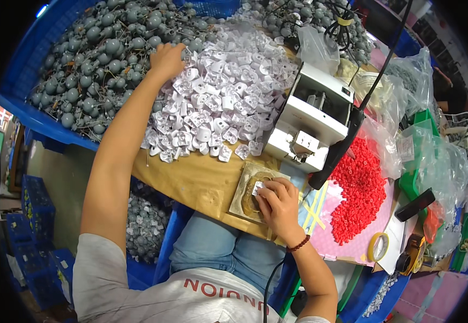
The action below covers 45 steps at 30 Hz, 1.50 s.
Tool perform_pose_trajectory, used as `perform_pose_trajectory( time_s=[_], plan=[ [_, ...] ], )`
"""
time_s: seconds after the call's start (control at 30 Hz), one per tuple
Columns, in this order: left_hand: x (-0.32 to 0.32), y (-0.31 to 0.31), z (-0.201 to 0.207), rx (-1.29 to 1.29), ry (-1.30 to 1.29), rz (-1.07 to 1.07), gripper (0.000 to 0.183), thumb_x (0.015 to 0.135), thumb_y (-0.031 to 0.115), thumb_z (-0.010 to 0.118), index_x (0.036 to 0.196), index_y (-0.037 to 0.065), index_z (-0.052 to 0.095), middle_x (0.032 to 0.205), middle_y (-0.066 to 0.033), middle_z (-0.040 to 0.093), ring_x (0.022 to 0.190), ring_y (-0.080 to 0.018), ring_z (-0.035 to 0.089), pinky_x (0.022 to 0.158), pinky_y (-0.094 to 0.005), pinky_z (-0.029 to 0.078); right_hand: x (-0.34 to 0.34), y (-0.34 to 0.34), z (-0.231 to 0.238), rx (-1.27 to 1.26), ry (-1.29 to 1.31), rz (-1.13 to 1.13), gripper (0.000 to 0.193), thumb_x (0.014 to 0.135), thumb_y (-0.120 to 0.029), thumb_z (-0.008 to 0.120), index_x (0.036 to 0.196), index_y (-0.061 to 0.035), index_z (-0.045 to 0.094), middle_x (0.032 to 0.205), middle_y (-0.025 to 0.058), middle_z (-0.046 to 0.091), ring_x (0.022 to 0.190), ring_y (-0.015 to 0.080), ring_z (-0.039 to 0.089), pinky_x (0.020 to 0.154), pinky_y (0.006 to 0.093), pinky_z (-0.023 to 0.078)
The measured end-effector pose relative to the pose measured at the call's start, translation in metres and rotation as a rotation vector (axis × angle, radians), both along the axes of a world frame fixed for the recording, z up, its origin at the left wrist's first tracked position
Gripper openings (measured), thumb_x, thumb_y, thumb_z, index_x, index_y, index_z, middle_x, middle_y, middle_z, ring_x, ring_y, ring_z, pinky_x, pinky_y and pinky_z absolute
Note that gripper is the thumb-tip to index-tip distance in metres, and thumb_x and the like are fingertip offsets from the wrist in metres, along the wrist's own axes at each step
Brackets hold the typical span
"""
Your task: Assemble toy components using a motorized screwdriver and manual sorting at a factory workbench.
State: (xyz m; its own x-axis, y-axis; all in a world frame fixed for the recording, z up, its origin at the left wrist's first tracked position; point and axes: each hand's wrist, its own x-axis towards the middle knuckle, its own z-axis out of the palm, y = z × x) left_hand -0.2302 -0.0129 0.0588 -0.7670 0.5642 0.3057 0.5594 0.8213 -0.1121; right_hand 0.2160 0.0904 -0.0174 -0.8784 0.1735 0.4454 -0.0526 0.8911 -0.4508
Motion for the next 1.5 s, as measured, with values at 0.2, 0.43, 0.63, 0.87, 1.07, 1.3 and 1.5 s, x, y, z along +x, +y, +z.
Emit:
perform_pose_trajectory(
  time_s=[0.2,0.43,0.63,0.87,1.07,1.3,1.5],
  plan=[
    [-0.007,-0.022,0.041,0.417,-0.321,-0.329,0.042,0.083,0.026,0.071,0.122,0.012,0.062,0.117,-0.0112,0.066,0.107,-0.0262,0.063,0.091,-0.0382,0.049,0.019,0.014,0.007,-0.335,0.080,-0.132,0.029,0.081,0.003,0.069,0.110,-0.0006,0.064,0.114,0.0176,0.061,0.100,0.0309,0.060,0.084,0.0370,0.050],
    [0.133,-0.059,0.119,0.747,-1.010,-0.770,0.052,0.088,0.028,0.063,0.134,0.007,0.053,0.122,-0.0086,0.063,0.109,-0.0151,0.058,0.091,-0.0294,0.047,0.014,0.027,0.064,-0.323,0.233,-0.095,0.028,0.081,0.005,0.068,0.109,0.0022,0.065,0.111,0.0180,0.064,0.100,0.0299,0.063,0.084,0.0343,0.051],
    [0.242,-0.063,0.080,0.812,-1.673,-0.869,0.055,0.085,0.021,0.066,0.133,0.000,0.048,0.127,-0.0171,0.060,0.122,-0.0240,0.056,0.106,-0.0377,0.042,-0.014,0.011,0.124,-0.454,0.251,0.125,0.045,0.081,-0.002,0.073,0.124,0.0009,0.059,0.114,0.0180,0.065,0.103,0.0274,0.065,0.090,0.0347,0.051],
    [0.303,-0.078,-0.018,0.987,-2.150,-0.407,0.046,0.085,0.014,0.070,0.125,0.005,0.051,0.122,-0.0109,0.058,0.104,-0.0186,0.058,0.093,-0.0332,0.047,0.019,0.008,0.058,-1.218,-0.241,-0.056,0.019,0.094,-0.003,0.063,0.113,0.0008,0.065,0.092,0.0021,0.067,0.074,0.0049,0.061,0.065,0.0223,0.051],
    [0.335,-0.077,-0.046,0.648,-1.099,-0.607,0.041,0.078,0.009,0.076,0.113,0.004,0.057,0.106,-0.0084,0.058,0.103,-0.0242,0.055,0.090,-0.0345,0.045,0.012,0.003,0.027,-0.026,-0.008,0.104,0.022,0.074,-0.003,0.070,0.096,-0.0041,0.065,0.083,0.0070,0.061,0.070,0.0241,0.062,0.060,0.0346,0.051],
    [0.329,-0.066,-0.056,0.574,-0.815,-0.725,0.040,0.074,0.008,0.076,0.110,0.005,0.059,0.107,-0.0114,0.059,0.104,-0.0325,0.051,0.092,-0.0403,0.043,-0.002,0.011,0.029,0.257,-0.088,0.157,0.027,0.074,-0.012,0.064,0.101,-0.0052,0.064,0.089,0.0069,0.058,0.080,0.0232,0.059,0.067,0.0348,0.050],
    [0.327,-0.065,-0.055,0.537,-0.767,-0.683,0.040,0.076,0.008,0.071,0.114,0.005,0.059,0.113,-0.0114,0.057,0.107,-0.0336,0.051,0.093,-0.0422,0.043,0.001,0.006,0.032,0.307,-0.157,0.140,0.028,0.076,-0.013,0.062,0.103,-0.0048,0.064,0.090,0.0064,0.056,0.081,0.0227,0.056,0.069,0.0356,0.047]
  ],
)
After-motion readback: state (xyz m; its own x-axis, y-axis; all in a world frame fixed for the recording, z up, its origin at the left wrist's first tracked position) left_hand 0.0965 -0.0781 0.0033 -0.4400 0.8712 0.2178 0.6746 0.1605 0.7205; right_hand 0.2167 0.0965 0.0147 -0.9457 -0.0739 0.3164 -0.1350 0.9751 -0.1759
